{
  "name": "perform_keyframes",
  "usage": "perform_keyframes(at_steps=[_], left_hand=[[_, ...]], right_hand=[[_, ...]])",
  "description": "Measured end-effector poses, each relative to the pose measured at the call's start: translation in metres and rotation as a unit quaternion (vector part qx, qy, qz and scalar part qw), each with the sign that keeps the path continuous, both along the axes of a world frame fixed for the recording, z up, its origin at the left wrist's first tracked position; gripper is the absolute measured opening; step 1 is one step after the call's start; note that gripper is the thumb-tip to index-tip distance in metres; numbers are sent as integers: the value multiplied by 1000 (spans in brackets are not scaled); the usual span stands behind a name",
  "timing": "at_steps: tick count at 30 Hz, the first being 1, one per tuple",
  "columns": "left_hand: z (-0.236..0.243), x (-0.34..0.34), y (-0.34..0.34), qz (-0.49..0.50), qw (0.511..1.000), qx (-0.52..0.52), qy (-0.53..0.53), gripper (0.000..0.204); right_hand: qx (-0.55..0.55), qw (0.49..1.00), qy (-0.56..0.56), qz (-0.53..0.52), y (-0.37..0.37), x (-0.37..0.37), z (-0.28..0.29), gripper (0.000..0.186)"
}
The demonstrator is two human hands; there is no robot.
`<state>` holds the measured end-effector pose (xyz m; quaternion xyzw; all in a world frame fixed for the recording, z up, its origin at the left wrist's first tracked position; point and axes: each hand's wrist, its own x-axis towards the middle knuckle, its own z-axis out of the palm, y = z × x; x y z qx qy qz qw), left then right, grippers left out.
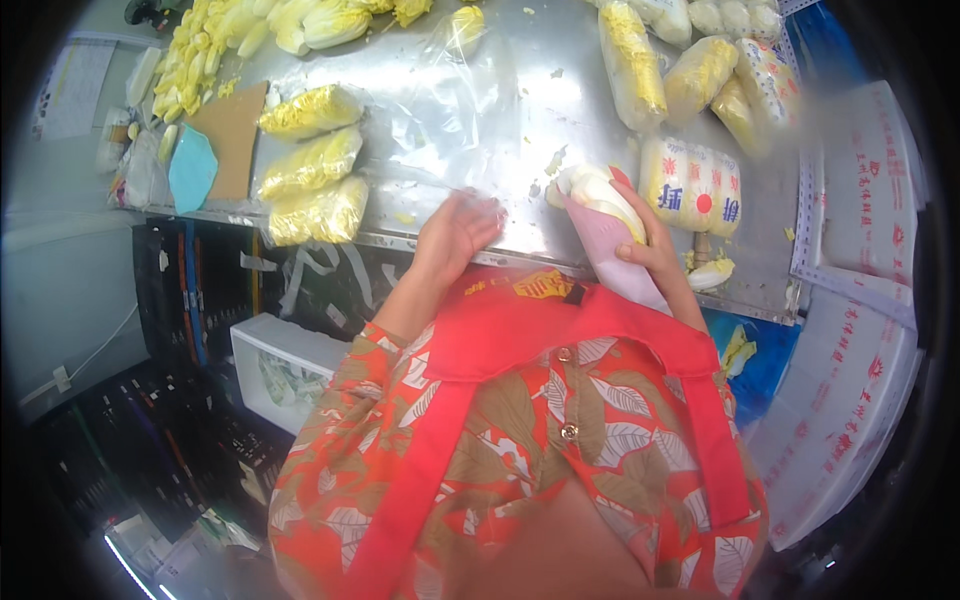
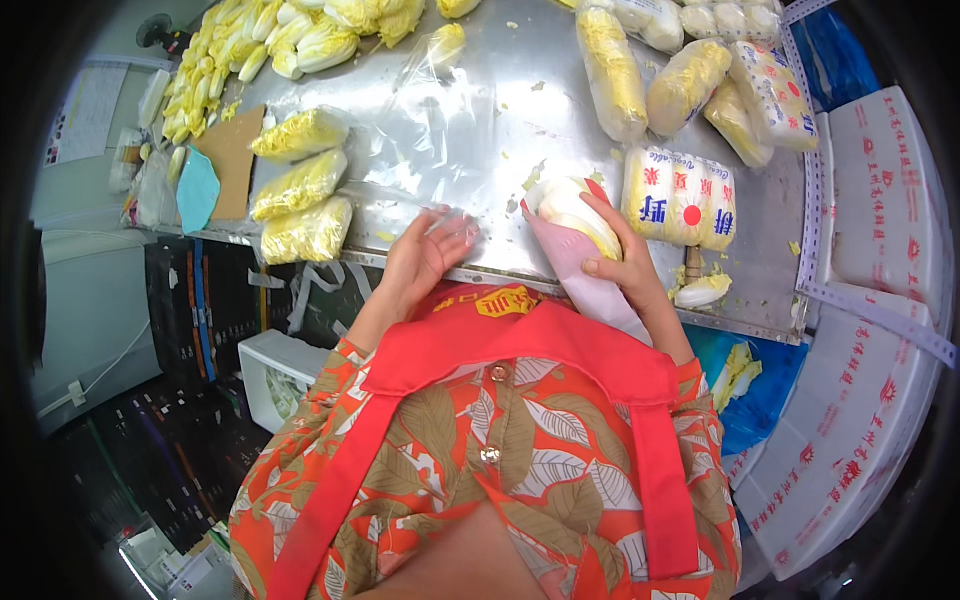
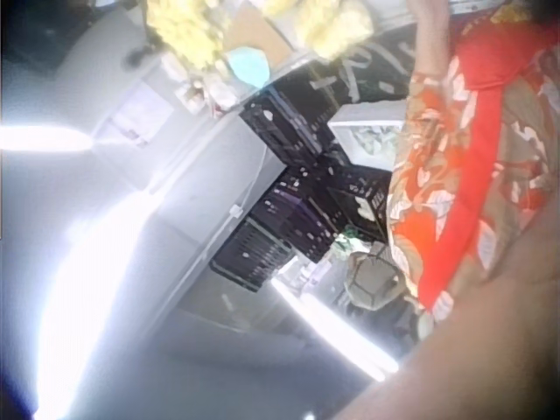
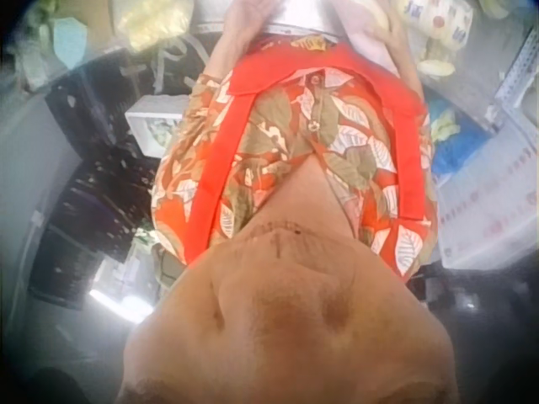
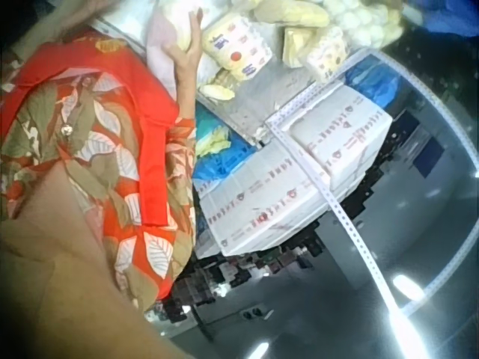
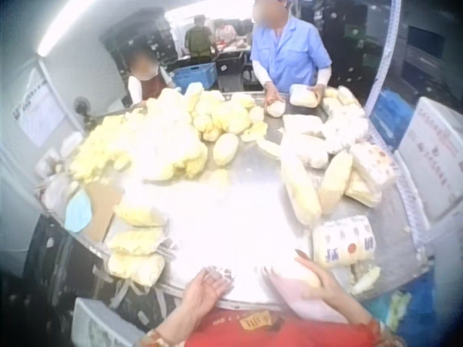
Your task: The person places individual napa cabbage heads into plastic bags, sometimes trimming the ends with a knife and removing loose outer leaves before sealing the bags.
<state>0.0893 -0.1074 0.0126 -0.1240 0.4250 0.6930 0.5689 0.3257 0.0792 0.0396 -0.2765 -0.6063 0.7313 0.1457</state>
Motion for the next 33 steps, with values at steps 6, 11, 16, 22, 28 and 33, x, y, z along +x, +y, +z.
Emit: perform_keyframes(at_steps=[6, 11, 16, 22, 28, 33], left_hand=[[52, -14, -17, -380, 802, -145, 438, 18], [25, -59, 3, -249, 497, -135, 820, 31], [-10, -71, 8, -348, 433, -94, 826, 42], [-15, -80, 12, -378, 416, -54, 825, 31], [-27, -82, 14, -345, 389, -41, 853, 15], [-15, -77, 16, -273, 307, -36, 911, 10]], right_hand=[[1, 1000, 1, 9, 3, 3, -6, 87], [2, 1000, -4, 16, 5, 5, -2, 87], [0, 1000, 6, 6, 7, 11, 1, 88], [-2, 1000, -3, 0, 4, 13, 6, 89], [-40, 999, -14, 3, -4, 6, 15, 89], [-63, 998, -4, 24, -5, 3, 23, 92]])
